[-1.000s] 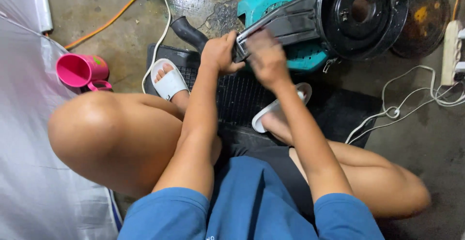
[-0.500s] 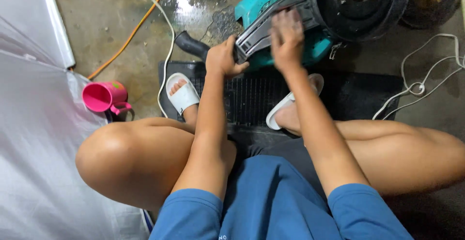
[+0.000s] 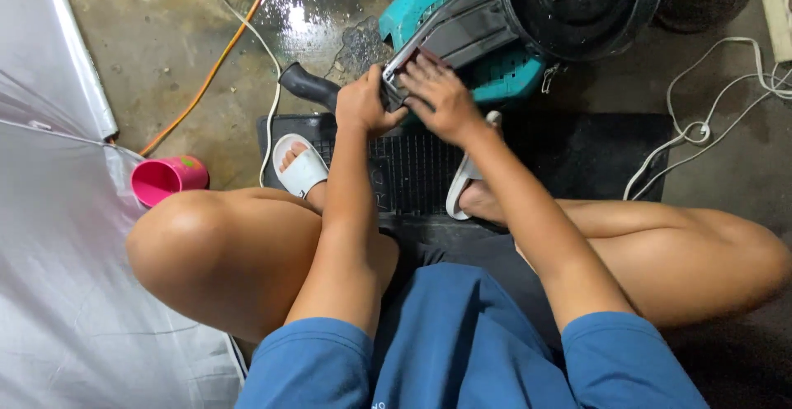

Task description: Manually sanding a motorcycle engine component using sandpaper and water while sitting on the floor.

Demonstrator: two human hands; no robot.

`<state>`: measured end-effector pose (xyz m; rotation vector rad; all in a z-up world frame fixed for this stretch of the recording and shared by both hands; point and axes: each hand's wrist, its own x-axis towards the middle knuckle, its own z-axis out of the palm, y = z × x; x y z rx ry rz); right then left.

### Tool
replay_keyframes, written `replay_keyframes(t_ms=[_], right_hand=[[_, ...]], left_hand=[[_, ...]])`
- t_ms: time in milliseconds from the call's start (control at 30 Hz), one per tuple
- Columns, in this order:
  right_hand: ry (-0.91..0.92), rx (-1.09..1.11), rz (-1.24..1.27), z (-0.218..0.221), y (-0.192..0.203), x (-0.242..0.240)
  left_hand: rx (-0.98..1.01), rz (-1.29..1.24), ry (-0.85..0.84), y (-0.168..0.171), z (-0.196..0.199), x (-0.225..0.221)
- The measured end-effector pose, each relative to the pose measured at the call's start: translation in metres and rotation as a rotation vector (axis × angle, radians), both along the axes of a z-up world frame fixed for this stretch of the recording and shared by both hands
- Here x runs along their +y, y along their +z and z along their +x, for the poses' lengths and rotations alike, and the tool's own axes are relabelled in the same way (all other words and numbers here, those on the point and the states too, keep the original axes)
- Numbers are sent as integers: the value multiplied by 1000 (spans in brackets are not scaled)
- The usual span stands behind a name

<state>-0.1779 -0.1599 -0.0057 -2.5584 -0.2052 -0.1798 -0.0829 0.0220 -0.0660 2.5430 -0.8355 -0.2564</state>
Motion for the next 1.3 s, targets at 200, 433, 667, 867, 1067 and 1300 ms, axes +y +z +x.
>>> replay_keyframes(t_ms=[200,433,667,867,1067,1300], right_hand=[[-363,-286,18,15,3,-28],[-100,-239,-44,17,-24,-29],[-101,-242,-78,8,-14,0],[-213,-285,-59,19,-36,-2],[-221,-275,-27,19,-28,-22],[-42,-243,-55,-5,-32,14]], left_hand=[[39,1,18,10,-2,-1],[76,119,-58,-31,8,4],[83,145,-54,-11,4,0],[102,167,-63,-27,6,1],[108,144,-59,-24,7,5],[39,131,-34,-42,-1,9]])
